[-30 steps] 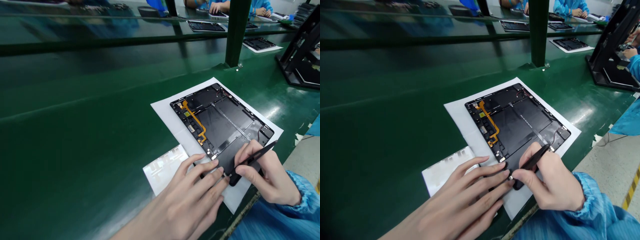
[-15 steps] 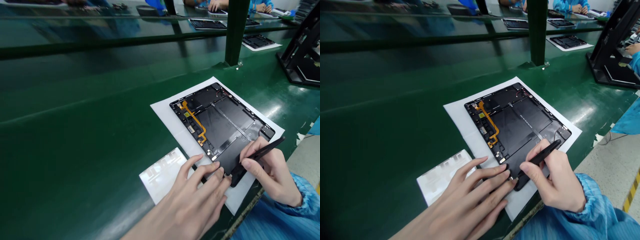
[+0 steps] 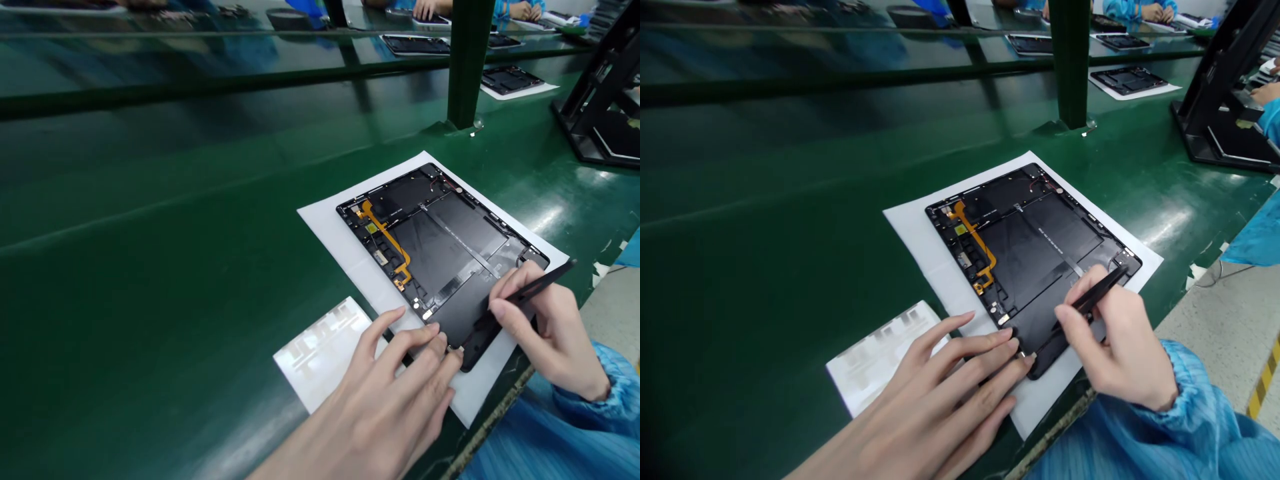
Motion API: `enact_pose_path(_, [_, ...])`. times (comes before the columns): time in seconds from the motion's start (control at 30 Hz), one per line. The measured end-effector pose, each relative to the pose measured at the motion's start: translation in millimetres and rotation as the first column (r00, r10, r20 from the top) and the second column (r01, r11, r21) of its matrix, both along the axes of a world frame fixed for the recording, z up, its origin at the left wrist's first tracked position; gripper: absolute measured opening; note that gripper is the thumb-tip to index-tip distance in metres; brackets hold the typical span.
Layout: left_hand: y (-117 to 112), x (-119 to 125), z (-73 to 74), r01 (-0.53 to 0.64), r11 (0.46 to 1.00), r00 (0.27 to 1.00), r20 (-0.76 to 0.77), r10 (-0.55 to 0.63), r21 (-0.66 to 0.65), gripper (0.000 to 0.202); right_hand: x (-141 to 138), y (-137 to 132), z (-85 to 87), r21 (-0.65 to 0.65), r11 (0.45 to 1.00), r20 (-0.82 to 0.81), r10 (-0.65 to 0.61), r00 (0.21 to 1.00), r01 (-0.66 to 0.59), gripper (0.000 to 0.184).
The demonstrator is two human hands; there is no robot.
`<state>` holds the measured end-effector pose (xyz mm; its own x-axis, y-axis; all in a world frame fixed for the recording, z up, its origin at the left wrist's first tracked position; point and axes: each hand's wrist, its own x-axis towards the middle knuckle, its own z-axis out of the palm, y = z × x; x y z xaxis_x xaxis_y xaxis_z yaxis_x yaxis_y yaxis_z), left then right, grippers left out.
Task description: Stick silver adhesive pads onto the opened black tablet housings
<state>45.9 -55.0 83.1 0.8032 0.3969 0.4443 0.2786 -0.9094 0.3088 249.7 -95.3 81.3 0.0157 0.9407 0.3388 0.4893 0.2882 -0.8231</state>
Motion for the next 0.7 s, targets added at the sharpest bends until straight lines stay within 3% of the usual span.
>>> enact_pose_path(0.17, [0.7, 1.3, -2.0, -0.009, 0.999, 1.000, -0.006, 0.009, 0.038, 0.016, 10.7, 0.6, -3.3, 0.024, 0.998, 0.012, -0.066, 0.998, 0.065, 0.008])
enact_pose_path(0.3, [2.8, 4.1, -7.6, -0.005, 0.997, 0.998, 0.063, 0.001, 0.075, 0.025, 13.5, -1.1, -4.9, 0.035, 0.989, 0.013, -0.142, 0.990, 0.141, 0.008])
enact_pose_path(0.53, [1.3, 1.7, -13.4, 0.034, 0.997, 0.999, 0.029, -0.036, 0.068, 0.025, 12.7, -0.3, -7.3, 0.070, 0.974, 0.011, -0.216, 0.976, 0.215, 0.009])
enact_pose_path(0.7, [16.9, -0.1, -5.2, 0.084, 0.996, 0.993, 0.076, -0.085, 0.016, 0.029, 13.6, -0.9, -11.4, 0.055, 0.969, -0.028, -0.238, 0.971, 0.239, 0.010])
